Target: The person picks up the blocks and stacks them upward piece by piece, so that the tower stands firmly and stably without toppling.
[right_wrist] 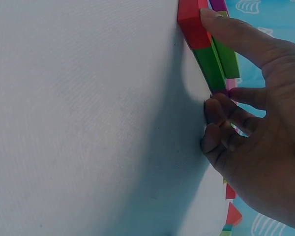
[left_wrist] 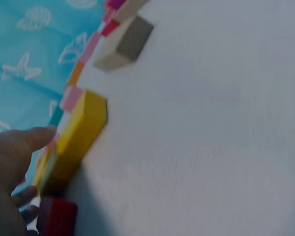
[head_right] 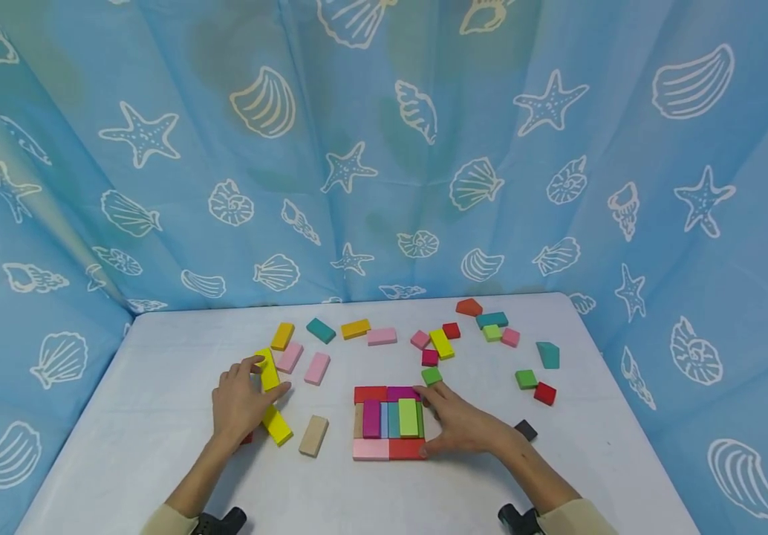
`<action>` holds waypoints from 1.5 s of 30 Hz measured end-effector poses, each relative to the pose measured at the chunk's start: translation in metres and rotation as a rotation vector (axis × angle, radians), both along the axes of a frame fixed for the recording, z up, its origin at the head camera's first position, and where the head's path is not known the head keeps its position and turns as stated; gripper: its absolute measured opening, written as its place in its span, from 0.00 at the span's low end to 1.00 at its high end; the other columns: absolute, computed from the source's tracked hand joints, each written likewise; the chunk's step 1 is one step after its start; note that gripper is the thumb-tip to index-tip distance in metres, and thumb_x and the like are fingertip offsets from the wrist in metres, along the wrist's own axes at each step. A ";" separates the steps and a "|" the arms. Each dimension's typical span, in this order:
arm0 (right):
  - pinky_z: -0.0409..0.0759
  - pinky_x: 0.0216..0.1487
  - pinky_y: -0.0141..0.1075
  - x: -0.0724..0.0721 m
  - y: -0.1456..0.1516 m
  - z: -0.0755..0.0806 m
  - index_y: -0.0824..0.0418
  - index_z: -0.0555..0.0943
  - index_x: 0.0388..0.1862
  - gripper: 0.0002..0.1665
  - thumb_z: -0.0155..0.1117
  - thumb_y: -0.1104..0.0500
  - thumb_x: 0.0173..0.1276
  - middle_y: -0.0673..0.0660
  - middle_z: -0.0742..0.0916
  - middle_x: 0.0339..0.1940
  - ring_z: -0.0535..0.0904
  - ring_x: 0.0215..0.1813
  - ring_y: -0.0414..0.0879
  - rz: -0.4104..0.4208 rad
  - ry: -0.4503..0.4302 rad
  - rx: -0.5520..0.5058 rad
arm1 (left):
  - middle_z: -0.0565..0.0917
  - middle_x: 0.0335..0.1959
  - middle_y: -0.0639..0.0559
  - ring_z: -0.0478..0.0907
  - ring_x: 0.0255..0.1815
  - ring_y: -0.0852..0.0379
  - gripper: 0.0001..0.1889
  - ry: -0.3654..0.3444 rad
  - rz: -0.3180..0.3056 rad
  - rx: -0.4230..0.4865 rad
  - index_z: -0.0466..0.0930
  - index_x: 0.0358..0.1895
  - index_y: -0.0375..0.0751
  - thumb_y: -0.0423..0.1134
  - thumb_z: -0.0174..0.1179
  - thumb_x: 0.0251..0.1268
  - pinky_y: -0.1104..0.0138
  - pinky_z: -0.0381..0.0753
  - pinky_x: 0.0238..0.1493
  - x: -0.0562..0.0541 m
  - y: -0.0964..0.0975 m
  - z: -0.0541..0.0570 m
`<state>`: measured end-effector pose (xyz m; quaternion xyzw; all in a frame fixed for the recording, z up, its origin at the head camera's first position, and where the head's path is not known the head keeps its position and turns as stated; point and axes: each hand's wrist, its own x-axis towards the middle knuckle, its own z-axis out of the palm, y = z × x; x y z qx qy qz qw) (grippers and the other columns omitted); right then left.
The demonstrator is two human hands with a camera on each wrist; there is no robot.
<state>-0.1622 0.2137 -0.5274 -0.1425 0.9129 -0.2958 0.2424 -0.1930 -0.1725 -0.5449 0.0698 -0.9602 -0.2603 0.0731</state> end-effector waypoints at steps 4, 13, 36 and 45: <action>0.82 0.57 0.48 0.000 0.001 0.000 0.51 0.61 0.78 0.63 0.85 0.45 0.46 0.54 0.69 0.72 0.65 0.72 0.51 0.004 0.006 -0.009 | 0.80 0.47 0.42 0.70 0.52 0.41 0.41 -0.046 0.074 0.002 0.70 0.66 0.39 0.58 0.73 0.53 0.46 0.69 0.54 -0.004 -0.009 -0.009; 0.81 0.58 0.49 0.000 0.004 -0.002 0.50 0.61 0.78 0.63 0.85 0.43 0.46 0.56 0.67 0.74 0.64 0.73 0.53 0.000 0.011 -0.018 | 0.83 0.51 0.42 0.73 0.51 0.43 0.29 0.009 0.137 0.164 0.75 0.65 0.40 0.46 0.68 0.61 0.49 0.70 0.56 -0.006 -0.014 -0.011; 0.81 0.59 0.49 0.000 0.005 -0.004 0.47 0.61 0.79 0.62 0.84 0.42 0.47 0.53 0.69 0.71 0.66 0.70 0.50 0.003 0.003 -0.020 | 0.84 0.56 0.61 0.80 0.55 0.56 0.21 0.035 -0.332 0.676 0.81 0.61 0.51 0.43 0.70 0.65 0.55 0.78 0.62 0.017 0.064 0.003; 0.79 0.61 0.52 0.000 0.004 -0.006 0.46 0.61 0.79 0.63 0.84 0.42 0.47 0.54 0.68 0.72 0.67 0.69 0.51 0.005 0.007 -0.021 | 0.82 0.58 0.67 0.77 0.58 0.55 0.23 -0.047 -0.582 0.641 0.80 0.64 0.54 0.47 0.67 0.66 0.55 0.79 0.60 0.024 0.089 -0.011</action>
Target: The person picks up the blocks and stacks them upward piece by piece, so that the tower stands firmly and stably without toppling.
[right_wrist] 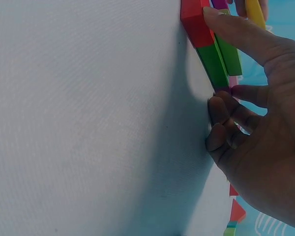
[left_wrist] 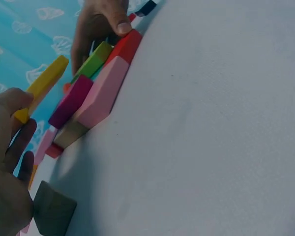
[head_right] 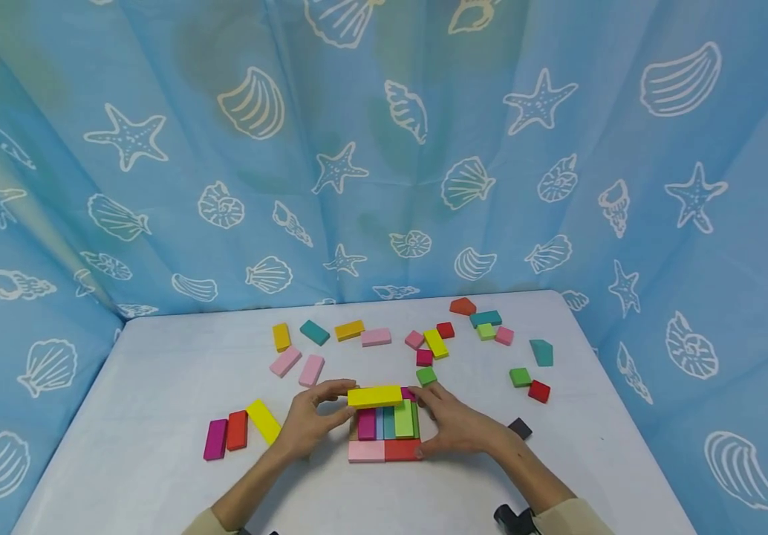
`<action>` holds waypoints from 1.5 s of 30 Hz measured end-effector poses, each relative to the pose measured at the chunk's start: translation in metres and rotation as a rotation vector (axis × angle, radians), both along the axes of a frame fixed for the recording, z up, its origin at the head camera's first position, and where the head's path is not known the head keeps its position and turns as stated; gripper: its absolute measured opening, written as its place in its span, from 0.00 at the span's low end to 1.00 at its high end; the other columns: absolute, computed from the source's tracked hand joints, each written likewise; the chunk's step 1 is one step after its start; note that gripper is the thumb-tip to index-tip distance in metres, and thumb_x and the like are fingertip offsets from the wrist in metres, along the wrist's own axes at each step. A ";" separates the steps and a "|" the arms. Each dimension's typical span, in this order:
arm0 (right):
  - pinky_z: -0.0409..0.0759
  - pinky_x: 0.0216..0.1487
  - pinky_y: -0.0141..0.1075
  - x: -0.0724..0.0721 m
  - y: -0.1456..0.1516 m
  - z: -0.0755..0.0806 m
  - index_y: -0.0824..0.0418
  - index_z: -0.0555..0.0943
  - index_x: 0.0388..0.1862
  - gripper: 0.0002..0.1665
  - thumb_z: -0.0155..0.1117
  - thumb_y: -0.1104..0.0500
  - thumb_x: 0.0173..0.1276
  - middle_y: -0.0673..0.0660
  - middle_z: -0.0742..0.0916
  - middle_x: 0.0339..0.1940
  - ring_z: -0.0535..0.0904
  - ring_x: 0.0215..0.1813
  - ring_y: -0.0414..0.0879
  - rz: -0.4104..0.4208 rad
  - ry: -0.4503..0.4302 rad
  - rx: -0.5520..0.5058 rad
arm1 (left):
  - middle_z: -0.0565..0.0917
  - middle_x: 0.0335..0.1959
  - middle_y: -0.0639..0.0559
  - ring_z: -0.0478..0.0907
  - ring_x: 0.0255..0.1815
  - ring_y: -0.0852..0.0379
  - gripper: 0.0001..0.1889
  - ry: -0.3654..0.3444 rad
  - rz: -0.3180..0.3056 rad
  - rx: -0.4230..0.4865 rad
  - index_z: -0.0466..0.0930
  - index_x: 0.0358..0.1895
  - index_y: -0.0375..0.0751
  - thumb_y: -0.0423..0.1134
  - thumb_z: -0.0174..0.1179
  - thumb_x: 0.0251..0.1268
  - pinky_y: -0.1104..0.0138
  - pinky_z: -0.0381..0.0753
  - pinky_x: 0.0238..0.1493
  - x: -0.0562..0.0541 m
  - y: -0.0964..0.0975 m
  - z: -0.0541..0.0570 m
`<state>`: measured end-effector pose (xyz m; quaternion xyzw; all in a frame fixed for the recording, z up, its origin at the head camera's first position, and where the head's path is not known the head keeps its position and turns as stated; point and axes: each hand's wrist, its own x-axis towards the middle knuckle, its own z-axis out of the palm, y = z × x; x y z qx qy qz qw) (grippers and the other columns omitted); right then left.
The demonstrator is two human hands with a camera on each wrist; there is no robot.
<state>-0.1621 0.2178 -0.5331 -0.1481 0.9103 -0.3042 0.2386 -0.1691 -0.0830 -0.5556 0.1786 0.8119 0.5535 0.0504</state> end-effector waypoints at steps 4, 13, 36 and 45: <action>0.78 0.62 0.54 0.001 0.001 0.000 0.46 0.60 0.79 0.63 0.83 0.41 0.48 0.55 0.67 0.73 0.66 0.70 0.52 0.003 0.007 0.000 | 0.82 0.58 0.68 0.76 0.58 0.58 0.22 -0.008 -0.046 -0.021 0.80 0.64 0.59 0.48 0.67 0.67 0.54 0.77 0.62 0.000 0.004 -0.004; 0.79 0.61 0.53 0.000 0.001 0.001 0.47 0.61 0.79 0.62 0.83 0.40 0.48 0.55 0.68 0.72 0.67 0.70 0.52 0.006 0.004 -0.010 | 0.82 0.58 0.65 0.75 0.59 0.58 0.22 -0.007 -0.080 -0.099 0.79 0.64 0.60 0.47 0.67 0.67 0.53 0.77 0.64 -0.002 0.010 -0.003; 0.79 0.61 0.53 -0.001 0.001 -0.001 0.47 0.60 0.79 0.63 0.83 0.41 0.47 0.56 0.68 0.73 0.66 0.71 0.53 -0.001 -0.012 -0.016 | 0.83 0.55 0.64 0.77 0.55 0.59 0.23 -0.023 -0.110 -0.172 0.80 0.64 0.58 0.47 0.68 0.66 0.58 0.79 0.60 -0.005 0.011 0.005; 0.79 0.61 0.53 0.000 0.001 -0.002 0.49 0.60 0.79 0.63 0.83 0.42 0.48 0.57 0.67 0.74 0.67 0.71 0.54 0.007 -0.005 -0.030 | 0.82 0.60 0.63 0.75 0.65 0.56 0.28 -0.034 -0.116 -0.188 0.77 0.68 0.55 0.51 0.68 0.64 0.48 0.76 0.64 -0.007 0.002 0.012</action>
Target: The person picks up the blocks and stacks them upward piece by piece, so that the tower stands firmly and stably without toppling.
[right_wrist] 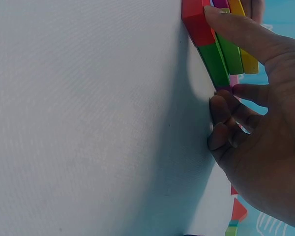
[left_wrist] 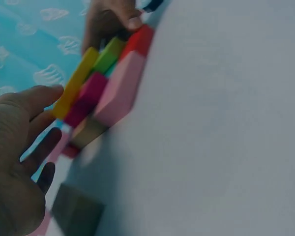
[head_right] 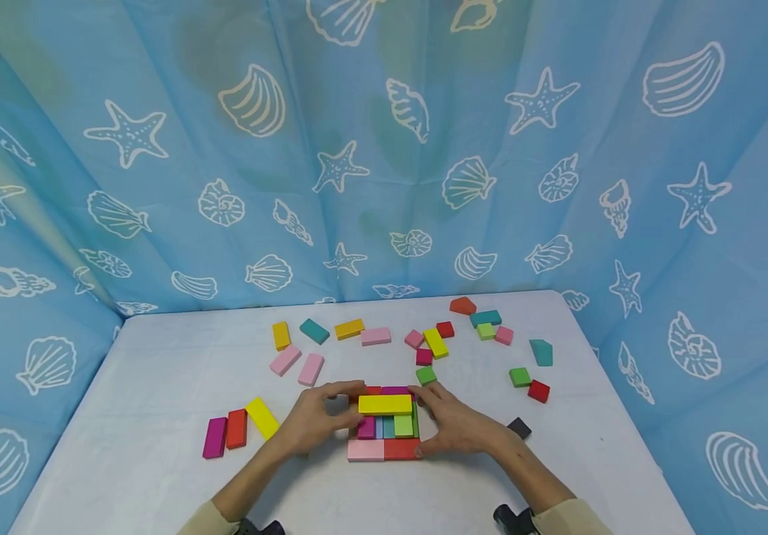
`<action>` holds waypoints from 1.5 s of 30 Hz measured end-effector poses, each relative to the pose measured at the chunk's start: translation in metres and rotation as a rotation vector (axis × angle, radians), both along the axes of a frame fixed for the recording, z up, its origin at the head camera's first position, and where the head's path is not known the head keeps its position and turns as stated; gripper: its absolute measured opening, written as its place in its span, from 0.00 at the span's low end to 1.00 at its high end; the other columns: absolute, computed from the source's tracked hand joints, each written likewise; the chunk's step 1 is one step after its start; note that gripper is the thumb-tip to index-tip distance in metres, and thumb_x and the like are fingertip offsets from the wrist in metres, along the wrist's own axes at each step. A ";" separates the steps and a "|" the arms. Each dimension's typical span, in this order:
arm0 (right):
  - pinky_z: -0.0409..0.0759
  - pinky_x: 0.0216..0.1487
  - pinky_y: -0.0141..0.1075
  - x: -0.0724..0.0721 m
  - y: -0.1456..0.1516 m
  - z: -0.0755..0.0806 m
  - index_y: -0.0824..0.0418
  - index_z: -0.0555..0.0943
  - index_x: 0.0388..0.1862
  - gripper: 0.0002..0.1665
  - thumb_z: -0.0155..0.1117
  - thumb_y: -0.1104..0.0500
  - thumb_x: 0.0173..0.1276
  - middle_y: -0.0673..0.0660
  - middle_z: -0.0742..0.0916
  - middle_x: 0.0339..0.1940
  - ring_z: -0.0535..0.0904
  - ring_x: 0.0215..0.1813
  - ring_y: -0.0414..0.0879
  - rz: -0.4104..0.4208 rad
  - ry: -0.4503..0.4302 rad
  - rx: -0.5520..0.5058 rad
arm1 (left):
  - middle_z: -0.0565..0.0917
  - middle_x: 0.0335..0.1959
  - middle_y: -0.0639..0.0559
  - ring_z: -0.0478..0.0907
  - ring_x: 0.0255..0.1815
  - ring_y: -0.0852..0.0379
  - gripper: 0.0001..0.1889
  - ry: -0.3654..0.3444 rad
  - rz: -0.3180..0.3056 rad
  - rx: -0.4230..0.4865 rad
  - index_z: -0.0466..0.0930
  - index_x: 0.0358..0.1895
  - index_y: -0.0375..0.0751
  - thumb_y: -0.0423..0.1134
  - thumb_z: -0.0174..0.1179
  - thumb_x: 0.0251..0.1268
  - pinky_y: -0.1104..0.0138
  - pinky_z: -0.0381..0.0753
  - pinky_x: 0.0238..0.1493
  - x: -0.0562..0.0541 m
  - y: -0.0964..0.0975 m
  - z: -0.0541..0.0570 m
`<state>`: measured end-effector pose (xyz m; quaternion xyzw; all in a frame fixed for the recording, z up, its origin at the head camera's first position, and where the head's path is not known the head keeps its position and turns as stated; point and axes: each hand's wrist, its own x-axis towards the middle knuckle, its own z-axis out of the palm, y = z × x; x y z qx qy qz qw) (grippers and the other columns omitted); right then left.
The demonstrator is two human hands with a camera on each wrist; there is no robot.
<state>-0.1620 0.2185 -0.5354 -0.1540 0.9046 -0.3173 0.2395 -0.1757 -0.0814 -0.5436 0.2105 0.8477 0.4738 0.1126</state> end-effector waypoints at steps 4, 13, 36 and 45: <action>0.78 0.61 0.54 0.001 0.000 0.001 0.48 0.59 0.79 0.63 0.83 0.42 0.48 0.58 0.66 0.75 0.66 0.72 0.54 -0.007 0.001 0.002 | 0.83 0.60 0.63 0.74 0.66 0.54 0.29 -0.011 -0.006 -0.016 0.77 0.68 0.53 0.50 0.70 0.62 0.41 0.72 0.64 -0.003 -0.023 0.010; 0.79 0.62 0.53 0.001 0.001 0.002 0.46 0.59 0.80 0.63 0.83 0.42 0.48 0.57 0.66 0.75 0.65 0.72 0.53 -0.009 0.002 0.005 | 0.82 0.58 0.64 0.72 0.66 0.50 0.29 -0.053 -0.042 -0.205 0.81 0.63 0.57 0.50 0.75 0.55 0.36 0.61 0.68 -0.014 -0.108 0.017; 0.81 0.59 0.50 0.002 0.001 0.000 0.46 0.59 0.79 0.64 0.84 0.42 0.46 0.56 0.68 0.72 0.66 0.70 0.52 -0.014 -0.005 0.004 | 0.84 0.49 0.62 0.72 0.57 0.50 0.17 0.015 0.040 -0.405 0.87 0.46 0.64 0.38 0.75 0.55 0.34 0.55 0.65 -0.020 -0.145 0.012; 0.82 0.58 0.47 0.001 0.001 0.004 0.47 0.59 0.79 0.63 0.84 0.43 0.47 0.55 0.69 0.71 0.68 0.69 0.50 -0.005 -0.007 -0.003 | 0.84 0.43 0.63 0.77 0.47 0.58 0.19 0.073 0.195 -0.369 0.88 0.48 0.57 0.42 0.79 0.50 0.49 0.77 0.60 -0.019 -0.133 0.011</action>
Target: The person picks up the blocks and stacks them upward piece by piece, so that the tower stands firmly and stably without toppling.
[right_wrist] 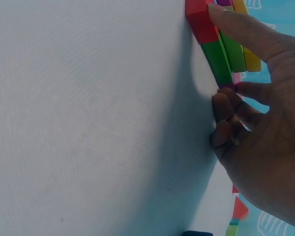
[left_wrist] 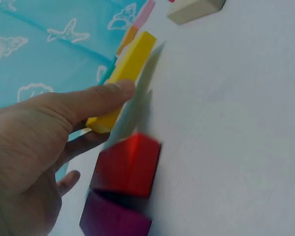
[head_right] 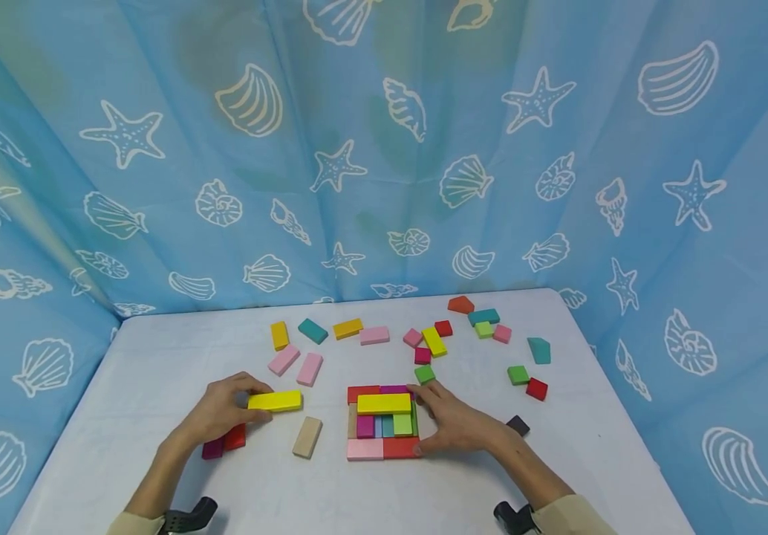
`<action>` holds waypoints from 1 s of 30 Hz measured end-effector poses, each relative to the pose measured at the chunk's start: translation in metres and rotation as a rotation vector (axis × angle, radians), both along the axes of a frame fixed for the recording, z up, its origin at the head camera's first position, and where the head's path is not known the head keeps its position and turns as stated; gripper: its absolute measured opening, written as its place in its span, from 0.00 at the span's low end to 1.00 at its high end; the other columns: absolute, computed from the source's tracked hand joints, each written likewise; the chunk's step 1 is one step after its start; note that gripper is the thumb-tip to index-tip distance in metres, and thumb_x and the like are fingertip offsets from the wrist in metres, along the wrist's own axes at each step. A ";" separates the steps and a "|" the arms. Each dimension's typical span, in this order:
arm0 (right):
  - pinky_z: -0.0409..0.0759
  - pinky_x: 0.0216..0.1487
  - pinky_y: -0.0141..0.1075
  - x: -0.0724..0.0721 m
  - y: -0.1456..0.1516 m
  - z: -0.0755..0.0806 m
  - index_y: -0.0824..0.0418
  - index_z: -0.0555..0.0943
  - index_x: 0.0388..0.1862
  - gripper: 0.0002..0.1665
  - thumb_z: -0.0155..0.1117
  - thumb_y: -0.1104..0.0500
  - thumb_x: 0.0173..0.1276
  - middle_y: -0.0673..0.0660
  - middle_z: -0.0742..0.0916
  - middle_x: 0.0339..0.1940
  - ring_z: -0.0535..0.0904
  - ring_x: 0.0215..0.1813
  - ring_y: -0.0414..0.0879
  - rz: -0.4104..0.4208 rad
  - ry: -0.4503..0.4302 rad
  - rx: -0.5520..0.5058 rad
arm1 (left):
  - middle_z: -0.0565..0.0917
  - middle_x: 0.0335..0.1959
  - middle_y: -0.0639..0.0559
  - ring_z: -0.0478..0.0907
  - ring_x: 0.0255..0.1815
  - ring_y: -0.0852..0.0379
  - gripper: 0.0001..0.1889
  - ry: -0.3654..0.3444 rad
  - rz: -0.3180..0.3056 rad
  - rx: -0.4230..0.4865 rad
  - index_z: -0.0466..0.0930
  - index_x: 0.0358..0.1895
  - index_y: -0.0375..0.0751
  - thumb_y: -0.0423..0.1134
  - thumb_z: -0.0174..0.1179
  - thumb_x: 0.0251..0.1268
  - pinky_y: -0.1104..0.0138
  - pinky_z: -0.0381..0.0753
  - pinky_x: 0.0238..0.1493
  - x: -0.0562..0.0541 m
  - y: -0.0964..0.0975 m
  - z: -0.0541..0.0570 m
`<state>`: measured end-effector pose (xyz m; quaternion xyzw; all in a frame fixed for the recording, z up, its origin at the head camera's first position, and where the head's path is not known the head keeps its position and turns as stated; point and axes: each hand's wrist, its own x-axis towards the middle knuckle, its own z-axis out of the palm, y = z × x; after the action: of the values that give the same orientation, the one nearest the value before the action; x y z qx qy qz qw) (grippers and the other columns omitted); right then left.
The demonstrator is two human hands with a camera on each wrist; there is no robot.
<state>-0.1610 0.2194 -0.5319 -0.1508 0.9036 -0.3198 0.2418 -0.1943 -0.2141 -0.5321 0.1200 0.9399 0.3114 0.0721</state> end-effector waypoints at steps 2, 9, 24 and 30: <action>0.82 0.58 0.48 0.000 0.000 0.000 0.47 0.59 0.80 0.63 0.84 0.43 0.48 0.55 0.68 0.72 0.68 0.69 0.50 0.000 0.000 -0.003 | 0.83 0.42 0.64 0.77 0.46 0.59 0.19 0.019 -0.011 0.041 0.88 0.48 0.57 0.42 0.79 0.50 0.51 0.79 0.60 0.001 0.006 0.000; 0.82 0.57 0.48 0.000 0.000 -0.001 0.47 0.59 0.80 0.64 0.84 0.43 0.47 0.56 0.68 0.72 0.68 0.69 0.51 -0.003 0.003 -0.004 | 0.82 0.44 0.69 0.76 0.44 0.63 0.20 0.126 -0.091 0.173 0.86 0.51 0.56 0.46 0.78 0.53 0.53 0.76 0.61 0.006 0.045 0.002; 0.81 0.60 0.48 0.002 0.003 0.000 0.44 0.58 0.80 0.65 0.84 0.41 0.46 0.53 0.68 0.72 0.69 0.68 0.50 0.005 0.013 -0.007 | 0.81 0.45 0.62 0.72 0.54 0.59 0.22 0.373 -0.323 0.030 0.85 0.50 0.58 0.58 0.74 0.52 0.54 0.69 0.60 0.039 0.155 -0.003; 0.81 0.60 0.48 0.002 0.004 -0.003 0.43 0.58 0.80 0.65 0.84 0.41 0.45 0.52 0.68 0.71 0.69 0.68 0.50 0.004 0.014 -0.001 | 0.79 0.43 0.61 0.69 0.55 0.57 0.21 0.409 -0.273 -0.050 0.85 0.50 0.59 0.58 0.74 0.54 0.52 0.68 0.62 0.040 0.166 -0.009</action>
<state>-0.1594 0.2233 -0.5347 -0.1550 0.9047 -0.3187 0.2363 -0.1540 -0.0486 -0.5408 0.3046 0.9174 0.2447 -0.0752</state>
